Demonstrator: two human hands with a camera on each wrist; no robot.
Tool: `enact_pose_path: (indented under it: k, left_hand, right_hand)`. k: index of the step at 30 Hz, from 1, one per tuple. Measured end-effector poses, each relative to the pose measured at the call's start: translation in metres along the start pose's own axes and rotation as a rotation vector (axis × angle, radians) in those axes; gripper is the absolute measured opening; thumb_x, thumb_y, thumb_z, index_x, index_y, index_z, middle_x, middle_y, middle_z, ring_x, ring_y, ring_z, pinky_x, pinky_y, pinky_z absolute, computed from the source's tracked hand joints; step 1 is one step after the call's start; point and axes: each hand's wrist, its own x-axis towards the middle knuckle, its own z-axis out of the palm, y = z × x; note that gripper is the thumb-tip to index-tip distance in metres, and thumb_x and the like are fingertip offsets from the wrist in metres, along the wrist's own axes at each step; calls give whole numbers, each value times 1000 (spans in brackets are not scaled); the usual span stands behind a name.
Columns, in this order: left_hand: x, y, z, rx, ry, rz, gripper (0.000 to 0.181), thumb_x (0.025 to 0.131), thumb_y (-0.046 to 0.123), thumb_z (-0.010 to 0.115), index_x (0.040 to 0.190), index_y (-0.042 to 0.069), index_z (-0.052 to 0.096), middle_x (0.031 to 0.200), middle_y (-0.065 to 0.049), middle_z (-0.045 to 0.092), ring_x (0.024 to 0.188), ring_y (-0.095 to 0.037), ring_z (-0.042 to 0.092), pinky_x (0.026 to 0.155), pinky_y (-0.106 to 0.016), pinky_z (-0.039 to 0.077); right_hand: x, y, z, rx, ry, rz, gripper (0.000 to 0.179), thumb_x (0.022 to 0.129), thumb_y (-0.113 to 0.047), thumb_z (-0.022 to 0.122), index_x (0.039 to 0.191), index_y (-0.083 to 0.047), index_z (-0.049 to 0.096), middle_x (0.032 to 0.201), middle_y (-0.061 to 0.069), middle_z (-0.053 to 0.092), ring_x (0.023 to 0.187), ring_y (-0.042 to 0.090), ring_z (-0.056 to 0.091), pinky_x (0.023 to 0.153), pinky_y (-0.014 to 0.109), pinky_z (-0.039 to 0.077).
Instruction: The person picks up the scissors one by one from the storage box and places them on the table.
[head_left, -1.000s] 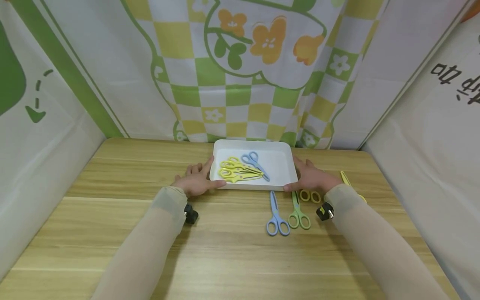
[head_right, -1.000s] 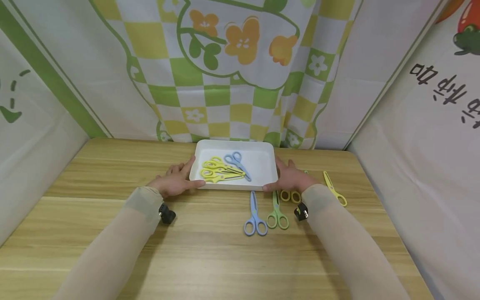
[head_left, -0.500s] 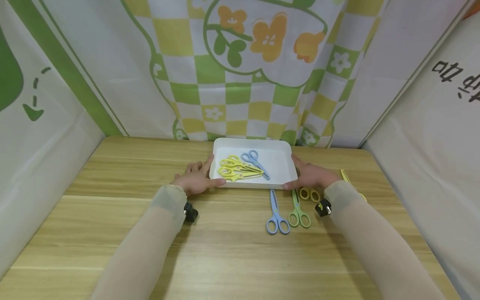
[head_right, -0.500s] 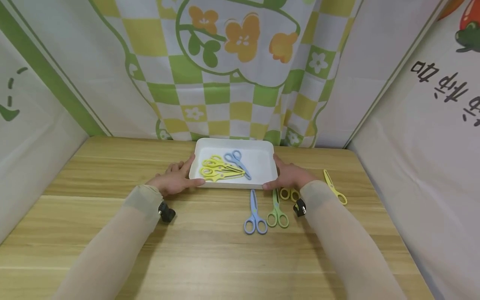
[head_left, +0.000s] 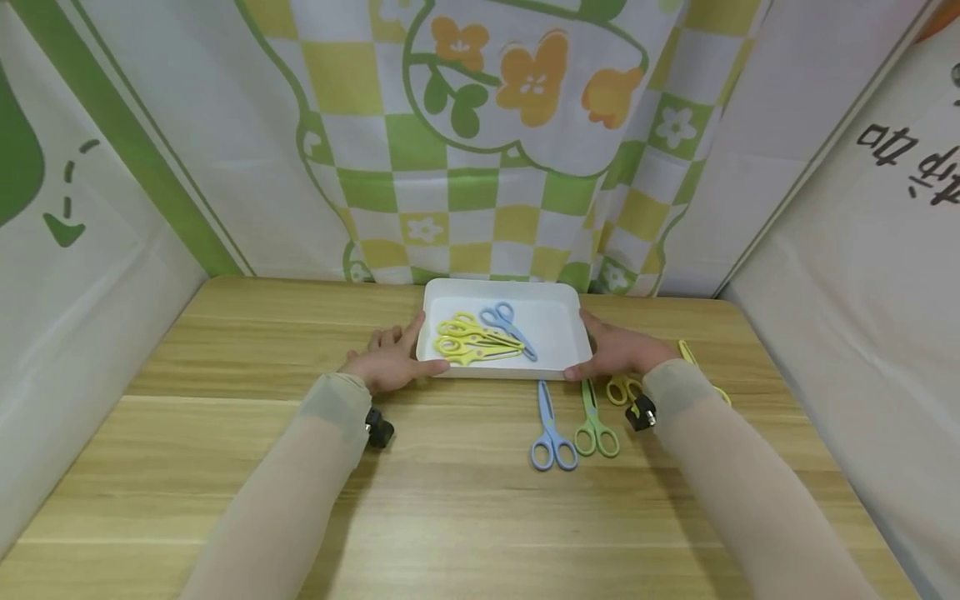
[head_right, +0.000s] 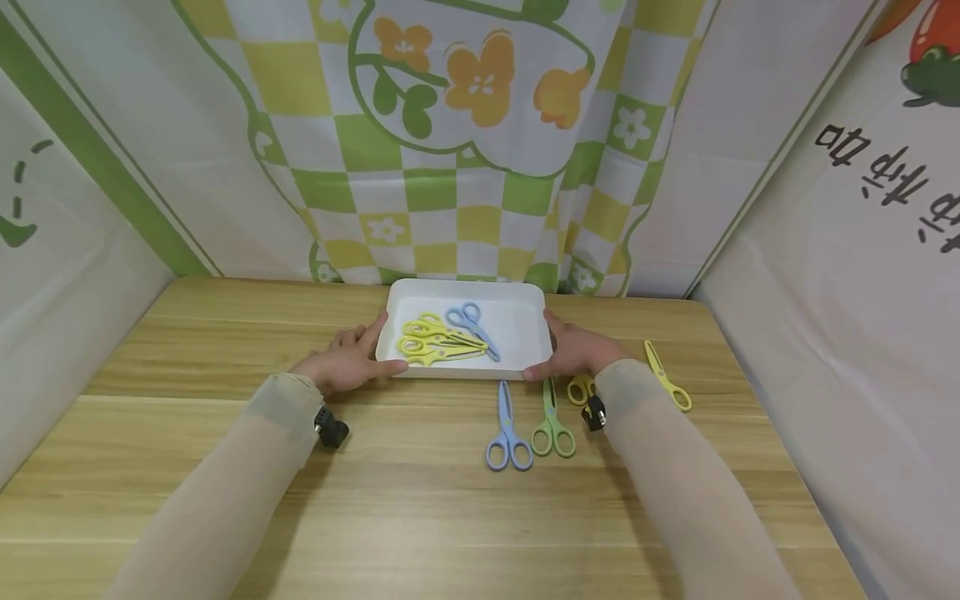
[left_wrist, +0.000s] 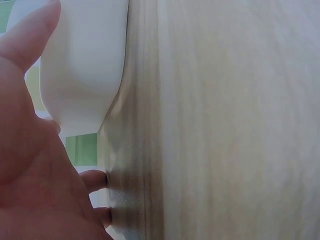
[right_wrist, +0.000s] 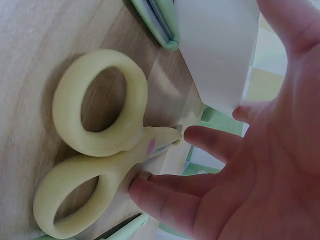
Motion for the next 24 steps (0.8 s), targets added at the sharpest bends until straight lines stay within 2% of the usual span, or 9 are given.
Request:
enact_pose_path:
  k: [7, 15, 24]
  left_hand:
    - [1, -2, 2, -11, 5, -1, 110, 83, 80, 53, 158, 36, -13, 164, -20, -8, 145, -45, -16, 97, -79, -14]
    - [1, -2, 2, -10, 2, 1, 110, 82, 81, 53, 158, 36, -14, 164, -20, -9, 145, -45, -17, 97, -79, -14]
    - [2, -1, 1, -14, 2, 1, 111, 81, 82, 53, 157, 38, -14, 164, -19, -9, 145, -43, -17, 97, -79, -14]
  right_hand:
    - [-1, -1, 0, 19, -14, 26, 136, 74, -54, 85, 159, -10, -12, 163, 23, 2, 147, 40, 11, 116, 55, 11]
    - [-2, -3, 1, 46, -20, 42, 135, 75, -52, 85, 159, -11, -12, 163, 22, 2, 147, 40, 11, 116, 55, 11]
    - [0, -2, 0, 33, -5, 12, 135, 74, -50, 86, 159, -11, -12, 163, 24, 5, 146, 41, 13, 116, 56, 12]
